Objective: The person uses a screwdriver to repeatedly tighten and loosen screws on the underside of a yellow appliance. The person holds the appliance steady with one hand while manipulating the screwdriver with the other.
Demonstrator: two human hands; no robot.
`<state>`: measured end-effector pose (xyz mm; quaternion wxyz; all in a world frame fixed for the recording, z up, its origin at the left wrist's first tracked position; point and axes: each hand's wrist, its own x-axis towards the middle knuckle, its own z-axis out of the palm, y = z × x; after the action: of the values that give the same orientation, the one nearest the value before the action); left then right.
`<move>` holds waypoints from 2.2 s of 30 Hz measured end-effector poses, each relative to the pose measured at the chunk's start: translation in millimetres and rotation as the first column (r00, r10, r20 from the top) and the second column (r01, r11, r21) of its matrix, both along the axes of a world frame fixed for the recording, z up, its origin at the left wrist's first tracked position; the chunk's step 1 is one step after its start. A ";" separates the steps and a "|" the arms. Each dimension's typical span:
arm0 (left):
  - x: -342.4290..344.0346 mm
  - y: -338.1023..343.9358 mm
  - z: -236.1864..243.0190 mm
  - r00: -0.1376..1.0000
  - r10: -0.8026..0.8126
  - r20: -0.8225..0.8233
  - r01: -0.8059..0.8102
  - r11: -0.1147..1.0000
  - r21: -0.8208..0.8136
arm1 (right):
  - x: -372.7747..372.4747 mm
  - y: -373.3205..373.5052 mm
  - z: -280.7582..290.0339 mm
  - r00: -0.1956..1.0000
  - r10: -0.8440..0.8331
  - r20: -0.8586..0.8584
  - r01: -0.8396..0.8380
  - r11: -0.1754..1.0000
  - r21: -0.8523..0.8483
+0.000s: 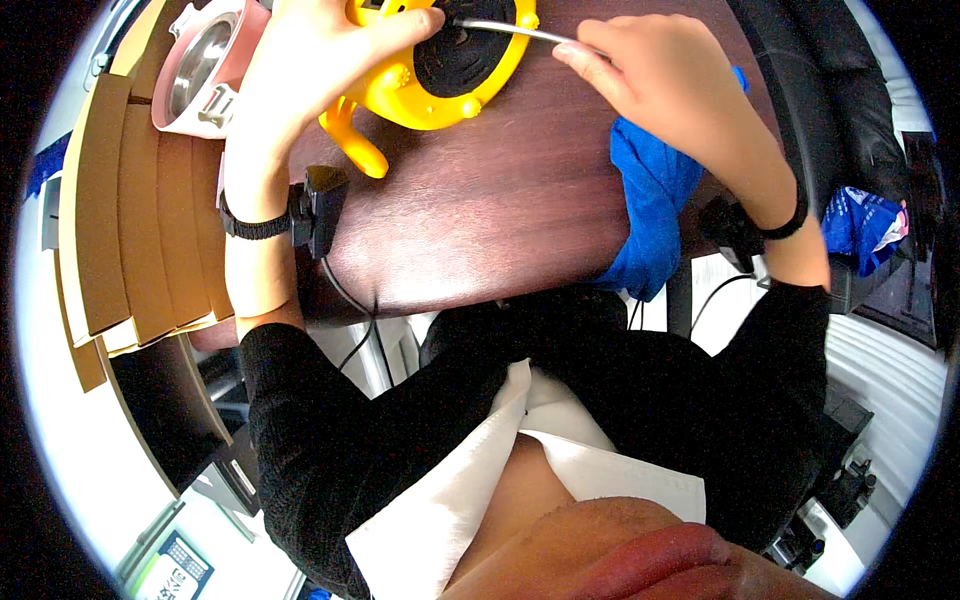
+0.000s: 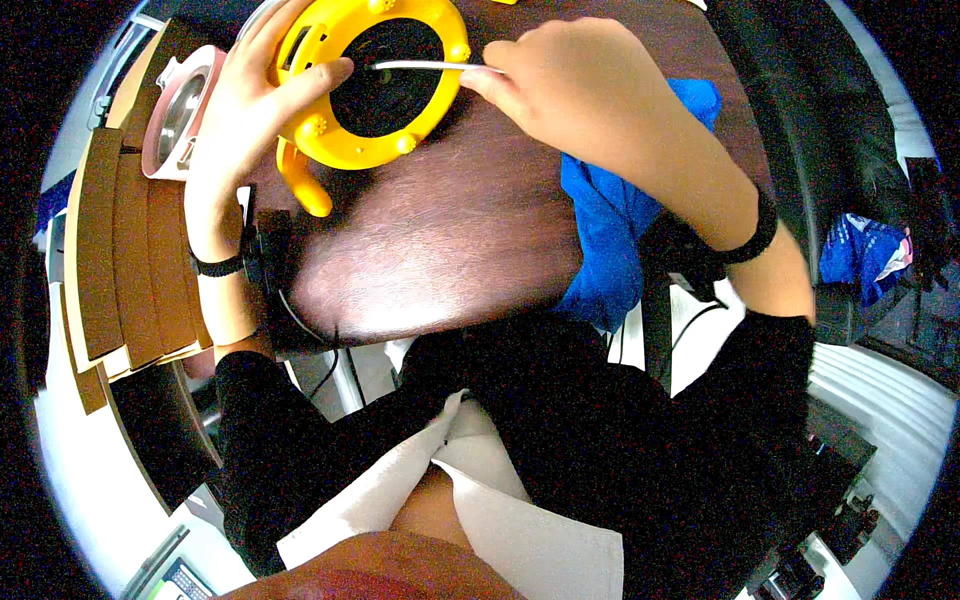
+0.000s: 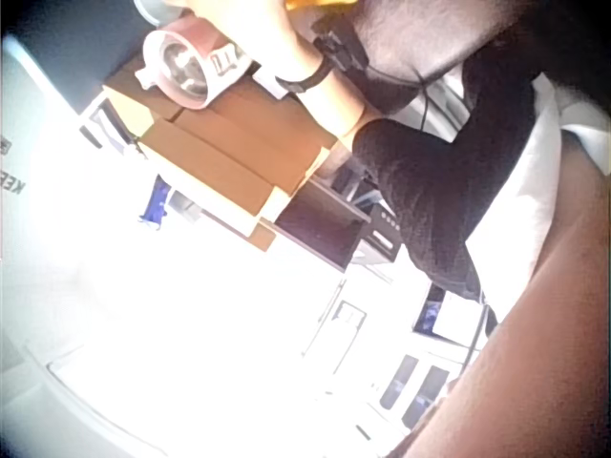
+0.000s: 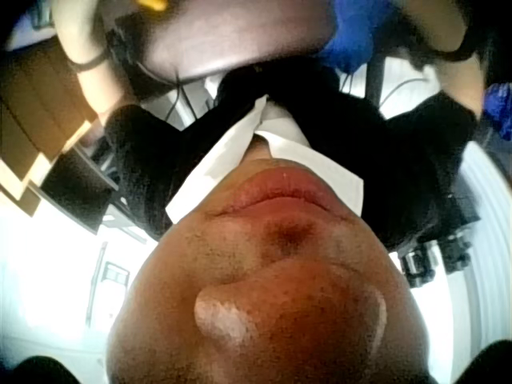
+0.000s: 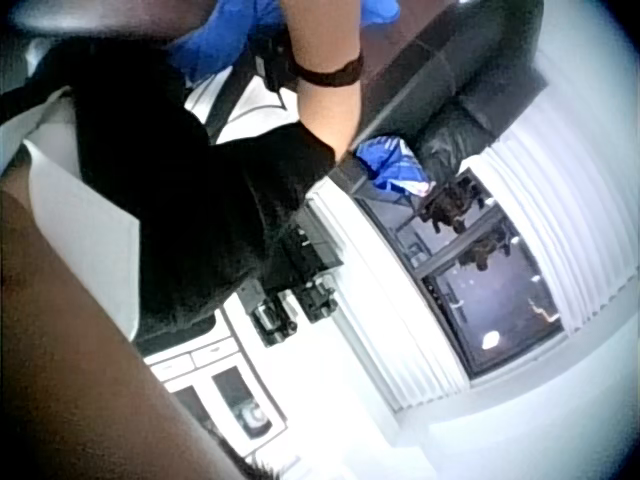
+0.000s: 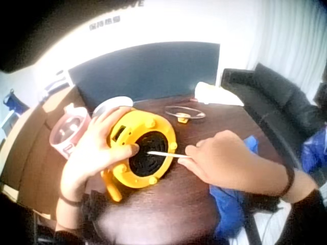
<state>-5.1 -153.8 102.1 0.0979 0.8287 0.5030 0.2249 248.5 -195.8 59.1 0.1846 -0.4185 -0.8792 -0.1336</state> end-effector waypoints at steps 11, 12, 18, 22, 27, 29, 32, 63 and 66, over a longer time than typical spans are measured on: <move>-0.9 14.5 -11.7 0.997 -0.059 0.039 0.057 0.996 0.065 | -41.2 16.3 -73.9 0.700 -0.048 -0.712 0.000 0.998 -0.067; -4.6 15.8 -14.5 0.997 -0.069 0.039 0.065 0.994 0.086 | -46.7 16.8 -68.1 0.724 -0.031 -0.689 -0.013 0.998 -0.059; -7.1 17.4 -14.5 0.992 -0.114 0.052 0.105 0.983 0.153 | -58.2 26.6 -57.1 0.833 -0.018 -0.554 0.016 1.000 -0.009; -2.5 15.3 -12.4 0.998 -0.062 0.026 0.057 0.986 0.159 | -62.7 31.1 -60.3 0.841 0.057 -0.538 -0.004 0.995 0.100; 2.8 11.9 -4.1 0.993 -0.087 0.077 0.078 0.991 0.106 | -63.1 34.3 -63.1 0.853 0.096 -0.513 0.019 0.977 0.214; 5.4 10.5 -1.7 0.991 -0.078 0.108 0.070 0.995 0.077 | -63.1 34.1 -63.1 0.856 0.100 -0.508 0.021 0.973 0.228; 0.2 17.7 -11.7 0.984 -0.113 0.135 0.096 0.987 0.126 | -65.2 38.5 -64.5 0.840 0.134 -0.525 0.012 0.964 0.266; -3.8 24.6 -14.0 0.956 -0.212 0.202 0.187 0.973 0.135 | -69.5 40.4 -67.7 0.808 0.130 -0.574 0.005 0.974 0.228; 5.4 14.8 -0.5 0.963 -0.169 0.211 0.157 0.985 0.072 | -68.6 42.4 -70.0 0.807 0.132 -0.576 -0.003 0.976 0.219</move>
<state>0.3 -139.0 101.6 0.1475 0.8402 0.4132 0.3187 179.9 -153.3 -10.9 0.4942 -0.3860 -0.7746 -0.0821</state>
